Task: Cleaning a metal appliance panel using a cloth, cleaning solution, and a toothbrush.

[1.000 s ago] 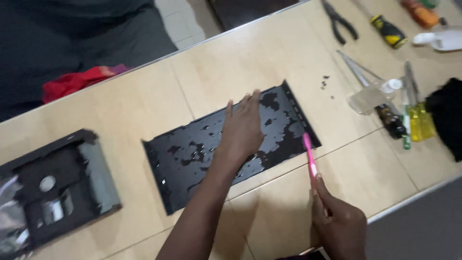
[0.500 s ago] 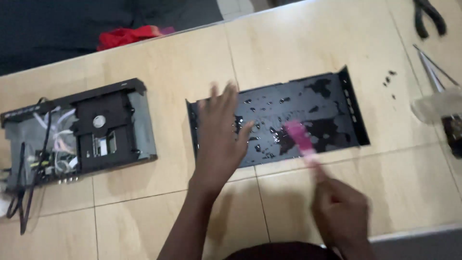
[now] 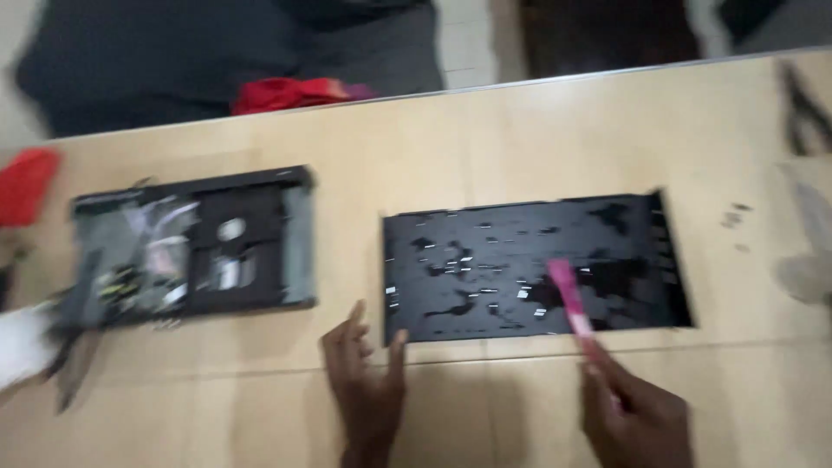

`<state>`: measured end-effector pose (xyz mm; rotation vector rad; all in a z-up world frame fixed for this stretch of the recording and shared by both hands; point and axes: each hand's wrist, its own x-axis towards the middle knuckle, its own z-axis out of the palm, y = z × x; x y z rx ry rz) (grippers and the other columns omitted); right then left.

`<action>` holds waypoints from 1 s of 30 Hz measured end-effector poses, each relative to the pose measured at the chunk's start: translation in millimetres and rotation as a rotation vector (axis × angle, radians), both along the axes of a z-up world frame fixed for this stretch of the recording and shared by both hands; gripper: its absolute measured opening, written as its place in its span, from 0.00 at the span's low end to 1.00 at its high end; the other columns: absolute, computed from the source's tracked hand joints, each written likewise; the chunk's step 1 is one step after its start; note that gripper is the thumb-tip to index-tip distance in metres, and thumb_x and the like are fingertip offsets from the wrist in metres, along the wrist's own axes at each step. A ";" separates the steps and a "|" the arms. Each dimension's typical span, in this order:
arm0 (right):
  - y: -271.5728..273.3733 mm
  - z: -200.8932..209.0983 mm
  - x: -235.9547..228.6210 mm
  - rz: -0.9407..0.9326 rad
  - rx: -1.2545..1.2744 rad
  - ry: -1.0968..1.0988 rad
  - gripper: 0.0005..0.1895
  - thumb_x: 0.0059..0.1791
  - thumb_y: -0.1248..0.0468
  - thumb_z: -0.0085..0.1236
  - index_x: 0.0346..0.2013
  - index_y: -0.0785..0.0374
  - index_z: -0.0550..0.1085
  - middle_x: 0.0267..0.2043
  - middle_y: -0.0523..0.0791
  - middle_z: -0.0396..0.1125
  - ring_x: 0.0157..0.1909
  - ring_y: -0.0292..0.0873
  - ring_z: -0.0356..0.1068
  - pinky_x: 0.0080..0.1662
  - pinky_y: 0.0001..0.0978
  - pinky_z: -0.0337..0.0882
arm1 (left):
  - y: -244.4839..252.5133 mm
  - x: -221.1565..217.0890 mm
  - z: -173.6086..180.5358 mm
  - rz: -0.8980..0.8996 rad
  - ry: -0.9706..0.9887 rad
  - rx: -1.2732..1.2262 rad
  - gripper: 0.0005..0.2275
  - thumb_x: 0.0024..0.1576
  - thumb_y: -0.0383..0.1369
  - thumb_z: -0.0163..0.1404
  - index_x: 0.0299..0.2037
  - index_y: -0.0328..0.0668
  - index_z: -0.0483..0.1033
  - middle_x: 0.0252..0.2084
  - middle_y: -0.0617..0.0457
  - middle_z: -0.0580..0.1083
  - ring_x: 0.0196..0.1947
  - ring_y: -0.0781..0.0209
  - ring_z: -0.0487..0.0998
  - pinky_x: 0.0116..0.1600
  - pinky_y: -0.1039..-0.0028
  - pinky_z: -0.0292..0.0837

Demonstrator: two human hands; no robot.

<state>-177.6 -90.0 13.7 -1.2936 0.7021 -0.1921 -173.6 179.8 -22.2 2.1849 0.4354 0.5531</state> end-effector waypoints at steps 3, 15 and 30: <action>4.0 42.2 7.0 0.192 -0.999 0.125 0.17 0.50 0.62 0.58 0.52 0.58 0.82 0.13 0.42 0.55 0.20 0.31 0.51 0.28 0.29 0.59 | -3.2 5.8 3.6 -0.057 -0.066 0.129 0.28 0.53 0.33 0.63 0.65 0.36 0.71 0.41 0.49 0.68 0.34 0.59 0.68 0.40 0.72 0.71; -18.7 6.1 9.1 0.325 -1.125 0.101 0.24 0.52 0.65 0.53 0.65 0.61 0.74 0.14 0.45 0.68 0.15 0.38 0.59 0.25 0.34 0.64 | -1.6 1.5 4.2 -0.018 0.060 0.102 0.19 0.60 0.33 0.56 0.63 0.44 0.77 0.35 0.53 0.66 0.28 0.64 0.65 0.36 0.74 0.68; -24.0 -4.1 44.7 0.491 -1.278 0.005 0.27 0.53 0.62 0.53 0.68 0.51 0.70 0.14 0.45 0.67 0.14 0.40 0.60 0.22 0.40 0.58 | -2.9 6.3 -0.1 -0.105 -0.053 0.145 0.20 0.60 0.26 0.59 0.64 0.37 0.76 0.26 0.56 0.62 0.23 0.67 0.61 0.29 0.76 0.60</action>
